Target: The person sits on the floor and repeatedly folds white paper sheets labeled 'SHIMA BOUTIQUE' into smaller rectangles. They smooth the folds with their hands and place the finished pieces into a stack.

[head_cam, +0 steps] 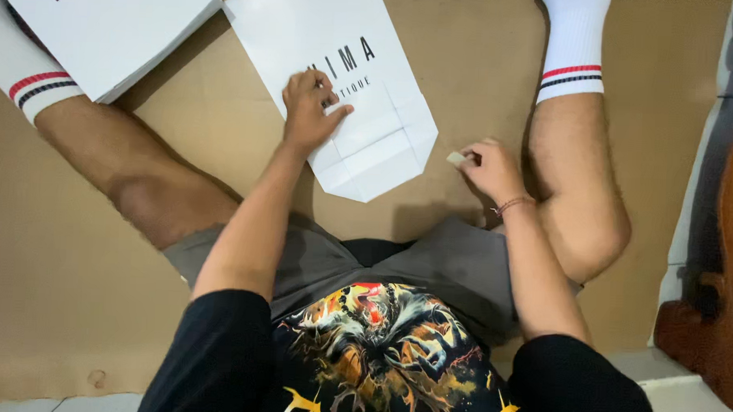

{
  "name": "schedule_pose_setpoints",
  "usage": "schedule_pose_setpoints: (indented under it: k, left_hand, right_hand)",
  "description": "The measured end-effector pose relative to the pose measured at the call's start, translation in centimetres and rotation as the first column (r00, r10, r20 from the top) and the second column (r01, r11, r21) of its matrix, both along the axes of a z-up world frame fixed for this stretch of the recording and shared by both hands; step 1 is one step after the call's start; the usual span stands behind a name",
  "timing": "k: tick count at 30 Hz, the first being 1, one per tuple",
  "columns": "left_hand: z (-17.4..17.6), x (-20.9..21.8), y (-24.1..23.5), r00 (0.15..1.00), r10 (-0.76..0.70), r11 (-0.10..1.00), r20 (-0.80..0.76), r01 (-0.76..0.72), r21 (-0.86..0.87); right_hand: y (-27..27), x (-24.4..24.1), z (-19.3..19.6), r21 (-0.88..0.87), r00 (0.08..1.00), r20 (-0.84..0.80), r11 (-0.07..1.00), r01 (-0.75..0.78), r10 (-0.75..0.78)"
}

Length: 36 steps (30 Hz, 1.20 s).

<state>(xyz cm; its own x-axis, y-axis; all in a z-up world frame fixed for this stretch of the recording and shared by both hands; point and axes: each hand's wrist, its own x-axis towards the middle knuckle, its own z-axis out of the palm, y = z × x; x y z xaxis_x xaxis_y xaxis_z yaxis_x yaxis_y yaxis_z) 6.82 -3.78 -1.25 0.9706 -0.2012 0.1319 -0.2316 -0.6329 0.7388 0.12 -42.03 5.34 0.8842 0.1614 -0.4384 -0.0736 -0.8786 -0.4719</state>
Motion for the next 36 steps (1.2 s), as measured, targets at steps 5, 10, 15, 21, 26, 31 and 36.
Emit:
schedule_pose_setpoints:
  k: [5,10,15,21,26,31,36]
  left_hand:
    - [-2.0,-3.3,-3.5,0.940,0.340,0.940,0.005,-0.340,0.015]
    - [0.0,-5.7,-6.2,0.863,0.503,0.864,0.047,-0.504,0.009]
    - [-1.0,-5.9,-6.8,0.850,0.509,0.854,0.137,-0.519,0.047]
    - [-0.4,-5.8,-7.3,0.864,0.497,0.845,0.082,-0.503,0.181]
    - [7.3,-7.3,-7.4,0.912,0.186,0.835,-0.365,0.049,0.547]
    - [5.4,-6.2,-3.2,0.925,-0.174,0.778,-0.337,0.340,0.529]
    - [9.0,-4.8,0.3,0.917,-0.198,0.838,-0.347,0.342,0.425]
  right_hand:
    - [4.2,3.2,0.7,0.250,0.821,0.238,0.849,0.465,-0.519]
    - [8.3,6.5,-2.0,0.199,0.725,0.643,0.968,0.152,-0.246]
    - [11.0,3.0,-3.2,-0.099,0.556,0.823,0.994,-0.056,0.113]
    - [17.0,-9.7,-5.3,-0.041,0.674,0.679,0.932,-0.359,0.290]
    - [14.5,-9.2,-6.7,0.068,0.692,0.485,0.766,-0.640,0.535]
    - [7.1,-1.9,1.5,0.111,0.911,0.407,0.986,-0.124,0.069]
    - [3.1,0.5,0.9,-0.240,0.916,0.400,0.967,0.086,0.018]
